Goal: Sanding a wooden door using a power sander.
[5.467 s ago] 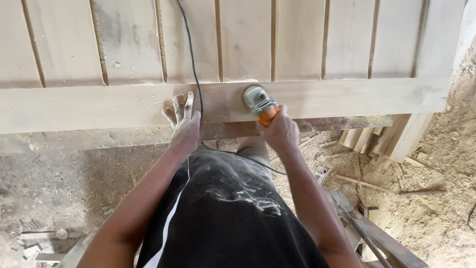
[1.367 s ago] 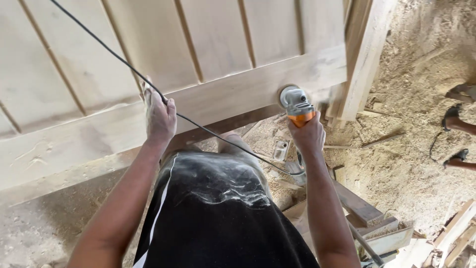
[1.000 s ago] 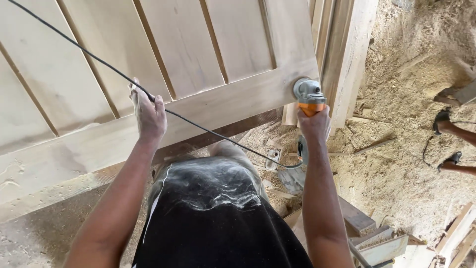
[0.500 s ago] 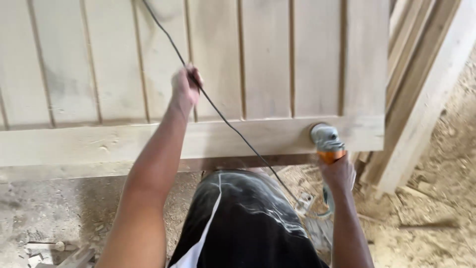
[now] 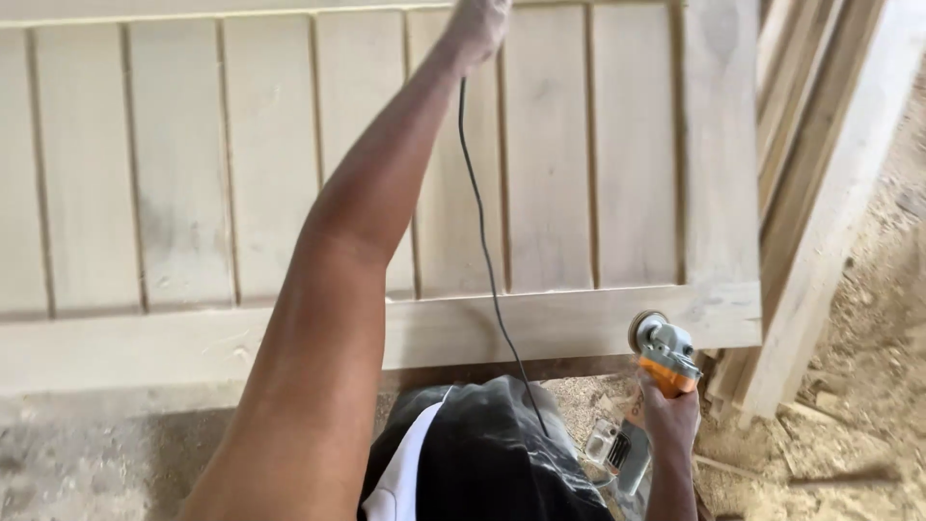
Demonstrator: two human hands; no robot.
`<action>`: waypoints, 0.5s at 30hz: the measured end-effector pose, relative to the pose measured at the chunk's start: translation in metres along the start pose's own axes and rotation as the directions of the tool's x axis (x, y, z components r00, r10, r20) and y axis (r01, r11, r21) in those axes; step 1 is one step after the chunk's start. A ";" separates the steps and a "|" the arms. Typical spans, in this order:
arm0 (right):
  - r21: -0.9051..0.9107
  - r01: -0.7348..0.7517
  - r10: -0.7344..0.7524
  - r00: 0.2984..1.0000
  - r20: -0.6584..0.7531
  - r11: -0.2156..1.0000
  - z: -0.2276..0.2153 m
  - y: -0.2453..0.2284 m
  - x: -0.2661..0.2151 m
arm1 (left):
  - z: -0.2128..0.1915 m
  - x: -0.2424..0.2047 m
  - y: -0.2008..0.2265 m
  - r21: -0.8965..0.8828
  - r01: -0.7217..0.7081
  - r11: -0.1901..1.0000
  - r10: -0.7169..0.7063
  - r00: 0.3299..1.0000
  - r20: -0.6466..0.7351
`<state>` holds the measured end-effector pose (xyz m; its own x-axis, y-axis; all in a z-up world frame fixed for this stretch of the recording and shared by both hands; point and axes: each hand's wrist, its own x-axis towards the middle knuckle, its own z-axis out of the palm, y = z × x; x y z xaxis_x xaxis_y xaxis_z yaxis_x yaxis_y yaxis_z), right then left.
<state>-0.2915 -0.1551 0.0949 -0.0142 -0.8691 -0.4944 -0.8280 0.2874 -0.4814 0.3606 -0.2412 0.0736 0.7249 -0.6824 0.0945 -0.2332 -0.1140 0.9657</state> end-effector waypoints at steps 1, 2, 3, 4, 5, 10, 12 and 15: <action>0.040 0.038 -0.036 0.997 -0.064 0.998 -0.008 -0.004 0.000 | 0.035 0.011 -0.024 0.085 -0.072 0.994 0.064 0.994 0.091; 0.064 0.056 -0.048 0.990 -0.129 0.996 -0.021 0.002 -0.011 | 0.089 0.019 -0.039 0.155 -0.137 0.978 0.105 0.974 0.199; 0.060 0.020 -0.011 0.988 -0.151 0.998 -0.028 -0.002 -0.012 | 0.106 0.004 -0.033 0.132 -0.132 0.982 0.099 0.967 0.235; 0.037 0.033 -0.026 0.986 -0.163 0.999 -0.035 -0.003 -0.013 | 0.120 -0.016 -0.029 0.197 -0.170 0.966 0.101 0.943 0.319; 0.013 0.044 -0.042 0.984 -0.173 0.999 -0.043 -0.003 -0.013 | 0.134 -0.036 -0.026 0.255 -0.216 0.943 0.100 0.911 0.401; -0.211 0.066 -0.087 0.992 -0.094 0.975 -0.074 0.030 0.021 | 0.074 -0.199 0.094 -0.035 0.236 0.971 -0.176 0.805 0.567; -0.283 0.087 -0.103 0.994 -0.040 0.955 -0.073 0.030 0.031 | 0.050 -0.257 0.114 -0.028 0.437 0.899 -0.353 0.762 0.543; -0.386 0.137 -0.129 0.991 0.047 0.912 -0.061 0.025 0.035 | 0.030 -0.340 0.086 -0.036 0.742 0.669 -0.646 0.605 0.466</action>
<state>-0.3474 -0.2025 0.1100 0.1185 -0.8791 -0.4616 -0.9738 -0.0121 -0.2269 0.0743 -0.0404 0.1173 0.2869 -0.6757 -0.6790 0.4049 -0.5569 0.7252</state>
